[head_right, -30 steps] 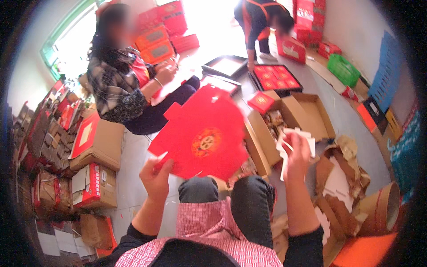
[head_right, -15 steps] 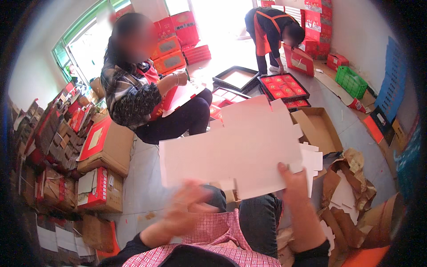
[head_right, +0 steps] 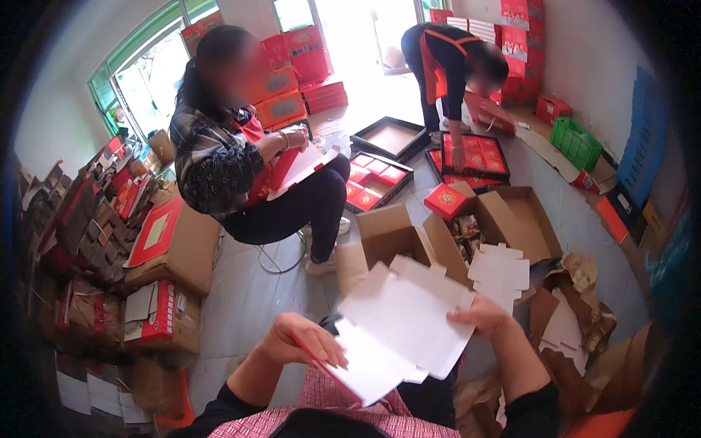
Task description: The person assembles small red boxes by folding flat white cardboard pieces and inserting them into red sleeves. They then place the assembled boxes into a larger cardboard carton. The person works on the floor surrounded by boxes and packaging materials.
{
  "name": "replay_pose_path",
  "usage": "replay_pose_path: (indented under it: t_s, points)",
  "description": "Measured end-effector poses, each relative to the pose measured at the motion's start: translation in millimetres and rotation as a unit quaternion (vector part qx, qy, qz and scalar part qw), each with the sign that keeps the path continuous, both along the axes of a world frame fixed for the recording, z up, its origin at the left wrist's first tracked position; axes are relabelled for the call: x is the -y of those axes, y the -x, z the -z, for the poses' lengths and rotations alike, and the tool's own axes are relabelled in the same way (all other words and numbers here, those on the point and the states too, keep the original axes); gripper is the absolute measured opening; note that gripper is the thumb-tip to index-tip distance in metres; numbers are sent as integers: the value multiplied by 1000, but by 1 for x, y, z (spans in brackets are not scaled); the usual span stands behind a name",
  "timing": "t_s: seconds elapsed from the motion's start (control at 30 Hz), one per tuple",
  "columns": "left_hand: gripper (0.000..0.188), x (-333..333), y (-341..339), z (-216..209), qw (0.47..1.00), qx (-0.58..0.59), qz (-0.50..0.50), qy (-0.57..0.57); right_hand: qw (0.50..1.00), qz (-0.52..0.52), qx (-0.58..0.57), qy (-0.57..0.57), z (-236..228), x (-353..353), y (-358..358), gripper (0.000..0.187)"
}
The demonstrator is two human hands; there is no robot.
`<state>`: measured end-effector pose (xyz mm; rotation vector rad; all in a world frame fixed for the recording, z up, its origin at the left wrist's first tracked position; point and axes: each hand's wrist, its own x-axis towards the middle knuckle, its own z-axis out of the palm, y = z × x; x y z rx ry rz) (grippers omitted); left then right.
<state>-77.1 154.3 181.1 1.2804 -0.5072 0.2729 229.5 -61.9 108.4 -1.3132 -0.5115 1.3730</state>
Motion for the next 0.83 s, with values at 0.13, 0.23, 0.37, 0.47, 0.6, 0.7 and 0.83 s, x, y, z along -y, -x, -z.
replay_pose_path:
  t_s: [0.13, 0.23, 0.37, 0.47, 0.6, 0.7, 0.83]
  points:
    - [52, 35, -10, 3, 952, -246, -182, -16, 944, -178, 270, 60, -23, 15, 33, 33]
    - [46, 52, -12, 43, 936, -279, -179, -117, 921, -257, 288, 52, -26, 24, 53, 40]
    - [40, 59, -13, 71, 920, -307, -152, -191, 960, -214, 176, -35, -38, 28, 65, 66]
    - [37, 60, -19, 74, 913, -323, -191, -159, 944, -288, -21, -160, -25, 21, 47, 74]
    - [40, 62, -24, 62, 906, -338, -231, -105, 974, -223, -41, -13, -41, -2, 58, 68]
    - [37, 68, -18, 68, 906, -366, -198, -73, 959, -264, 89, -56, -46, -3, 70, 50]
    - [34, 73, -14, 71, 906, -375, -193, -24, 959, -258, 98, -61, -40, 0, 81, 51]
